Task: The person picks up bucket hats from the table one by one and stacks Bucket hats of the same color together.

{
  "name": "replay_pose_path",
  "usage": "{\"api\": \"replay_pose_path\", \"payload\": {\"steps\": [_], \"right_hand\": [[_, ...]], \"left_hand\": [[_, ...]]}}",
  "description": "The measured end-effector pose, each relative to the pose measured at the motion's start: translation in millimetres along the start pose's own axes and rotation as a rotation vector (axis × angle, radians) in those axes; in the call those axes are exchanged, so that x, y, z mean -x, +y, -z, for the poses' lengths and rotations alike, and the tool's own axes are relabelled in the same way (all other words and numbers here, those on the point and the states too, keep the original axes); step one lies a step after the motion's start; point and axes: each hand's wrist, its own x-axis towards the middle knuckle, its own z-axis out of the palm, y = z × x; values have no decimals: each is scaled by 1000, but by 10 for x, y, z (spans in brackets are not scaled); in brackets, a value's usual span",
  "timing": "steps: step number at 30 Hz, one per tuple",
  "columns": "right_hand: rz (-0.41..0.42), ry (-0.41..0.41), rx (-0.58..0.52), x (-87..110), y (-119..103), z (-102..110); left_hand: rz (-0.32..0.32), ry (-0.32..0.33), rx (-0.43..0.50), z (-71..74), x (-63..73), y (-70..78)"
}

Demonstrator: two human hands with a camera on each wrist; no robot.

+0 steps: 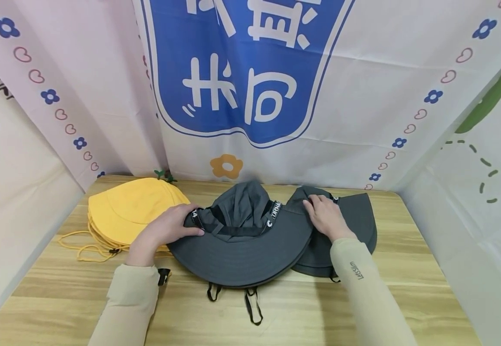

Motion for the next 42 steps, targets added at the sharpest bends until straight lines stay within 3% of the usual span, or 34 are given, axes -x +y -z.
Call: {"api": "replay_pose_path", "payload": {"steps": [8,14,22,29,34,42], "right_hand": [[-47,-48,47,57,260,44],[-105,-127,34,65,375,21],[-97,-182,2,45,464,41],[-199,-226,12,108,589,72],[-191,-197,56,184,697,94],[-168,-77,55,260,838,79]], "left_hand": [[2,-1,-2,-7,-2,17],[9,-1,3,-12,9,25],[2,2,0,-11,17,32],[-10,8,3,-16,7,27],[-4,8,2,-9,11,32],[8,1,4,1,10,23]]}}
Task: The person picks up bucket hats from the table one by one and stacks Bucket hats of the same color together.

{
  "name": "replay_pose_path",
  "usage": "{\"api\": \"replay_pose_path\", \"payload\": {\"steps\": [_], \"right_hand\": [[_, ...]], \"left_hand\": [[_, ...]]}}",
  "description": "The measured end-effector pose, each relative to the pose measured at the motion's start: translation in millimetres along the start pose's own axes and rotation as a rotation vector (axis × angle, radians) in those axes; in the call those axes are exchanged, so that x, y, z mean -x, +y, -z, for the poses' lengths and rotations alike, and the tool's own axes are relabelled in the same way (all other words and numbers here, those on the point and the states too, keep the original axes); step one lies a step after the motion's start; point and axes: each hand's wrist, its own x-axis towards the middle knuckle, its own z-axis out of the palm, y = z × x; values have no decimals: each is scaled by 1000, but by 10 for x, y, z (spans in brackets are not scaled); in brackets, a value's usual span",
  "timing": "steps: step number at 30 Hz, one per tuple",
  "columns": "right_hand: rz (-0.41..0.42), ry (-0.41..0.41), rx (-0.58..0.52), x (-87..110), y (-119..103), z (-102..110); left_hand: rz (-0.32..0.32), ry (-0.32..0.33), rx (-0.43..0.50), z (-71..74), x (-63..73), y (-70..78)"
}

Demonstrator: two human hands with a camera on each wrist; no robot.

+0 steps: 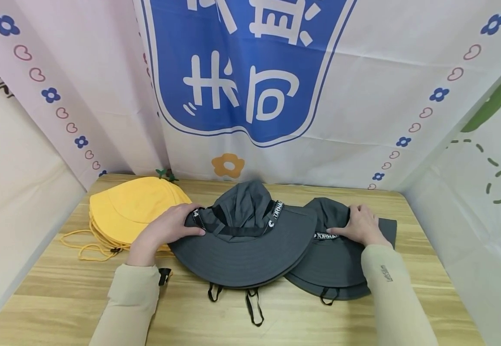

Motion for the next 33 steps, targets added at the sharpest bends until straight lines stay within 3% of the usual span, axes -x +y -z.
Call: {"api": "replay_pose_path", "payload": {"steps": [9,13,19,26,33], "right_hand": [[48,22,-32,38,76,30],[97,71,-18,78,101,61],[181,283,39,120,119,137],[156,457,45,204,74,253],[230,696,36,296,48,428]], "left_hand": [[-1,6,-11,4,4,-25],[-3,4,-7,5,-2,-17],[-5,7,-4,-1,-9,-8],[-3,9,-5,7,-4,-11],[3,9,-6,1,-5,5]]}}
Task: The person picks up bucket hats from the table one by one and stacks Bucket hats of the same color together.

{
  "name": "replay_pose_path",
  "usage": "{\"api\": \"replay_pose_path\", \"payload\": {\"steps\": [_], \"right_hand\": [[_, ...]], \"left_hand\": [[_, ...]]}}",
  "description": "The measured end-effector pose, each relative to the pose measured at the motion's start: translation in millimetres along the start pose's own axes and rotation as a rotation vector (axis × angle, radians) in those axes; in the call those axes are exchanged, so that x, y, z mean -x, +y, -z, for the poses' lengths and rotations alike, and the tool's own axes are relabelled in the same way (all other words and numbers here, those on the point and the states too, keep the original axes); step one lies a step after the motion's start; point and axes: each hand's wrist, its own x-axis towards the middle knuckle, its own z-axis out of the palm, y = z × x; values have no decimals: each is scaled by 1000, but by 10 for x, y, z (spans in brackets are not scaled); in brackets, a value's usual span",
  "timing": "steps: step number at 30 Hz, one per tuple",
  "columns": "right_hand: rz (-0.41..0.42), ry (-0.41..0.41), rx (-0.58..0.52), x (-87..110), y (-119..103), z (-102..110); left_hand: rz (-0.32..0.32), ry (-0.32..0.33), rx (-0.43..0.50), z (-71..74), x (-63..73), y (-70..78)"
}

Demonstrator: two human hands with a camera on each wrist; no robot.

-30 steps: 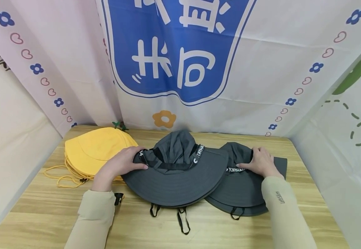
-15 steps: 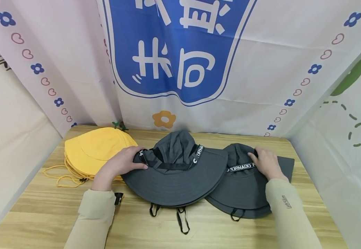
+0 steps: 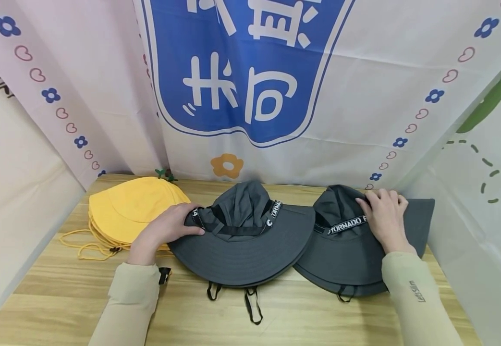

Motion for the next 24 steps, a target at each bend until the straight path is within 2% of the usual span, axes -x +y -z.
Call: {"api": "replay_pose_path", "payload": {"steps": [4,12,20,24], "right_hand": [[-19,73,-1,-4,45,106],[-105,141,-44,8,115,287],[-96,275,-72,27,210,419],[-122,350,-73,34,249,462]], "left_hand": [[5,-1,-1,-3,0,-5],[-5,5,2,-9,-3,-24],[-8,13,8,-1,-2,-10],[6,13,16,17,10,1]]}}
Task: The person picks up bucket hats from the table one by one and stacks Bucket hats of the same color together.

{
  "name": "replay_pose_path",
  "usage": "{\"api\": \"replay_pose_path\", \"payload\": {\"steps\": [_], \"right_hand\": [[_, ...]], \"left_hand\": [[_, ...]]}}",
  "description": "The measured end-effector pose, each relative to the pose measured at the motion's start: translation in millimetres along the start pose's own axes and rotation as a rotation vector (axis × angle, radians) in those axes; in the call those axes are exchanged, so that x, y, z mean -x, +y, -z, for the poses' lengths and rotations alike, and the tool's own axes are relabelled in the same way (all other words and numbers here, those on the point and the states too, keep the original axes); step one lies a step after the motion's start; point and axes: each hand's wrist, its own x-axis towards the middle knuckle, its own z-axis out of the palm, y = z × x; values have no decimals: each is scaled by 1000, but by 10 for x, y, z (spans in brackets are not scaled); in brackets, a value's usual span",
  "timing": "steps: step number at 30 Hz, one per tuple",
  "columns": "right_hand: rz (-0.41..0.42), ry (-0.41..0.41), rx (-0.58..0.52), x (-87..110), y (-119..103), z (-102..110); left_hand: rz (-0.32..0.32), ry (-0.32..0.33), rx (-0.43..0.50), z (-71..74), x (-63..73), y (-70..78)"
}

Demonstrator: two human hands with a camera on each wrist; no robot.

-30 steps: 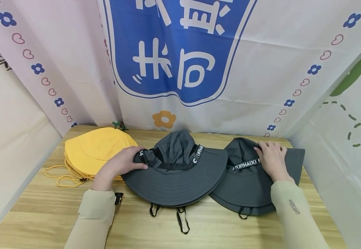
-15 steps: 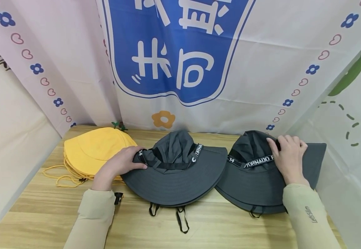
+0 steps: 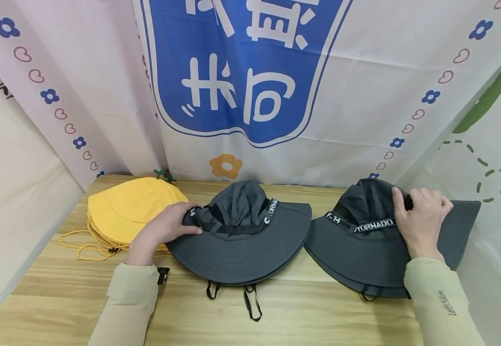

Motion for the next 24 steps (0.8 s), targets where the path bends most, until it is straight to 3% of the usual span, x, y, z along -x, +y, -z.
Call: {"api": "replay_pose_path", "payload": {"steps": [9,24], "right_hand": [[-60,120,-55,-16,50,49],[-113,210,-163,-81,39,133]], "left_hand": [[18,6,4,50,25,-12],[27,59,1,100,52,-65]]}}
